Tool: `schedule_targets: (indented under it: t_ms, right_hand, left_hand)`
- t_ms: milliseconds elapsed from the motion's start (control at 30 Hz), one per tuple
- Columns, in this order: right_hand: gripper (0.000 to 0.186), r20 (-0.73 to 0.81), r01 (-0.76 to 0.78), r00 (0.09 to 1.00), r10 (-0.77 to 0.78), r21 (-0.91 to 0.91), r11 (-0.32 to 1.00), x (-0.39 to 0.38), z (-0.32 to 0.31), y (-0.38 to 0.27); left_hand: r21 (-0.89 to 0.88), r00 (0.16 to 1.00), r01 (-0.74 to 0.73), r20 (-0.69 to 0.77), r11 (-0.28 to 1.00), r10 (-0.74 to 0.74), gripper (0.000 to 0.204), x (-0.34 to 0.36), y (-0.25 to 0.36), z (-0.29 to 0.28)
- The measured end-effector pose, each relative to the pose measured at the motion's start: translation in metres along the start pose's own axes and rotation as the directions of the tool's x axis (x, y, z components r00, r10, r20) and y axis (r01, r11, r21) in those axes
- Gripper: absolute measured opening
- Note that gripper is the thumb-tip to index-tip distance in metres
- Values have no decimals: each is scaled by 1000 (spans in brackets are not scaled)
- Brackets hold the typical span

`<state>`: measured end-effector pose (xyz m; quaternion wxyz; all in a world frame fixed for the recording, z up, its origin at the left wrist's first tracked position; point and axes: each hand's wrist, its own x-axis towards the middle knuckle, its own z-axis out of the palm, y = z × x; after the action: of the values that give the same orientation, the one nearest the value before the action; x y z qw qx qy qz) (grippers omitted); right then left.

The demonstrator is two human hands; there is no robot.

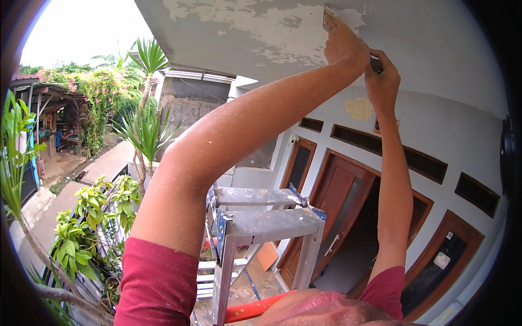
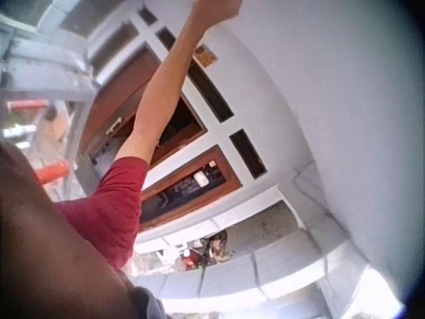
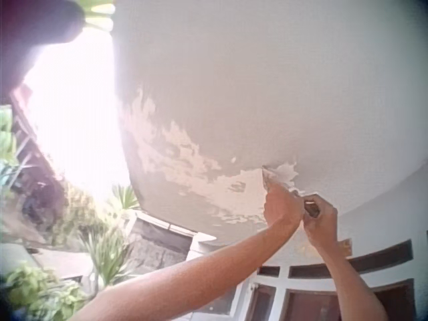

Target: The person applies plaster to a ceiling using a trowel and hawk while standing on a ladder. They repeatedly scoop plaster from the hawk and spread it onto the ceiling surface, smoothing the material with the trowel.

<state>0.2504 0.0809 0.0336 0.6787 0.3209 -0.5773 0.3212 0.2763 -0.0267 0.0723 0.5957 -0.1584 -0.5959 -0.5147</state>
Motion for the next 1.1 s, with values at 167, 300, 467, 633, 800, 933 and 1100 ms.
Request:
schedule_targets:
  t_ms: [167,300,467,633,800,933,1100]
  right_hand:
    - [25,-39,178,983,-182,-81,981,21,19,32]
    - [27,31,105,994,-101,-137,985,16,30,27]
    - [29,-52,64,996,-66,-34,997,8,48,31]
    - [30,-74,145,985,-156,-143,979,16,59,22]
    - [28,-97,24,995,-21,29,999,-1,70,46]
    - [26,-59,11,998,-23,-199,980,8,82,26]
    - [23,-39,71,996,-80,-203,977,14,78,3]
  left_hand:
    - [154,988,-148,-25,977,153,56,-1,-10,14]
    - [189,941,-313,-74,931,331,76,21,-40,16]
    - [478,789,-381,-278,791,548,82,27,-56,28]
    - [429,689,-415,-427,802,585,85,14,-38,14]
    - [328,943,-334,132,884,307,89,12,-29,-17]
    - [256,974,-220,112,942,197,88,21,-22,-25]
    - [148,908,-387,-112,910,404,90,35,-41,-22]
